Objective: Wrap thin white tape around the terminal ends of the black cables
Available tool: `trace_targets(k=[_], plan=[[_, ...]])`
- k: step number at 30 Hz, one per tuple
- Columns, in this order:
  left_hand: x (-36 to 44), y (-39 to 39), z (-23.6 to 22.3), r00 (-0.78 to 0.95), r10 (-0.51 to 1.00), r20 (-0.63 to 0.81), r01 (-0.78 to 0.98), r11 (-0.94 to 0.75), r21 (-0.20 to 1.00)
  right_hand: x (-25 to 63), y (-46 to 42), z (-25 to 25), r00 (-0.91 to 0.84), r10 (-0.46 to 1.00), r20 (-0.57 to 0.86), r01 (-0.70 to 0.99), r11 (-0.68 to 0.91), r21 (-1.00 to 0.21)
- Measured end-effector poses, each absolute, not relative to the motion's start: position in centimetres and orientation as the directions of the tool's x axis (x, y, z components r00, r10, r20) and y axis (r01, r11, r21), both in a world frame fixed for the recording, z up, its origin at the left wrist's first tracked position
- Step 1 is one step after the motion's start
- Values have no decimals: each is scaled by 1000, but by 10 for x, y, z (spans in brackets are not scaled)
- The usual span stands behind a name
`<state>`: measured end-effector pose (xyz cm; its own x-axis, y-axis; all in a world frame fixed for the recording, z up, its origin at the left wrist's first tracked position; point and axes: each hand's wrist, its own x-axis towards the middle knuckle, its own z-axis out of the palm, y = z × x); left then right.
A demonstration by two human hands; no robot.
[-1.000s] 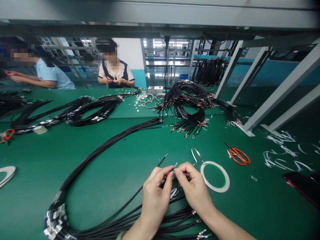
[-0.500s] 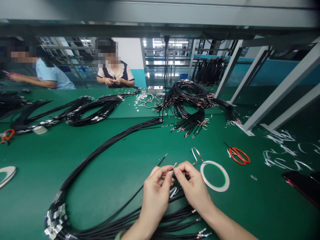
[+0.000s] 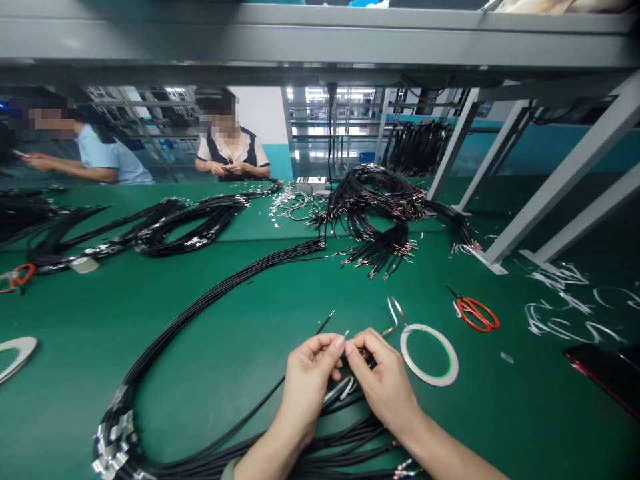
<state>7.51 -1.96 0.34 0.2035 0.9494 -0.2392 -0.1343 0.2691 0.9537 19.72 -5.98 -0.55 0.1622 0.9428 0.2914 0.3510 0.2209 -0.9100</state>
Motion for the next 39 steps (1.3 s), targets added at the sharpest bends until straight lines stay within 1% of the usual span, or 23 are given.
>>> trace_targets(k=[4,9,14,17,20,23,29,34,39], plan=[[76,-19,-1,196,953,-233,-157,265,952,196,-60,-6,153,944,291,362,220,-906],[75,-16,-6,172,962,-210,-173,240,955,198,-56,-9,181,942,283,376,199,-905],[71,-11,-10,241,942,-234,-235,291,927,199,-55,-15,203,944,261,364,175,-915],[71,-11,-9,229,941,-250,-229,302,925,200,-54,-19,230,945,234,362,140,-922],[71,-11,-8,192,951,-241,-244,284,927,200,-54,-20,238,953,187,321,105,-941],[71,-10,-7,194,954,-230,-252,275,928,199,-55,-17,241,960,140,254,76,-964],[67,-8,-7,235,946,-223,-193,270,943,197,-56,-12,232,965,123,195,78,-978],[68,-8,-10,186,964,-189,-57,203,977,196,-57,-10,213,966,145,151,114,-982],[69,-8,-9,172,969,-180,-37,189,981,196,-58,-10,201,969,145,151,115,-982]])
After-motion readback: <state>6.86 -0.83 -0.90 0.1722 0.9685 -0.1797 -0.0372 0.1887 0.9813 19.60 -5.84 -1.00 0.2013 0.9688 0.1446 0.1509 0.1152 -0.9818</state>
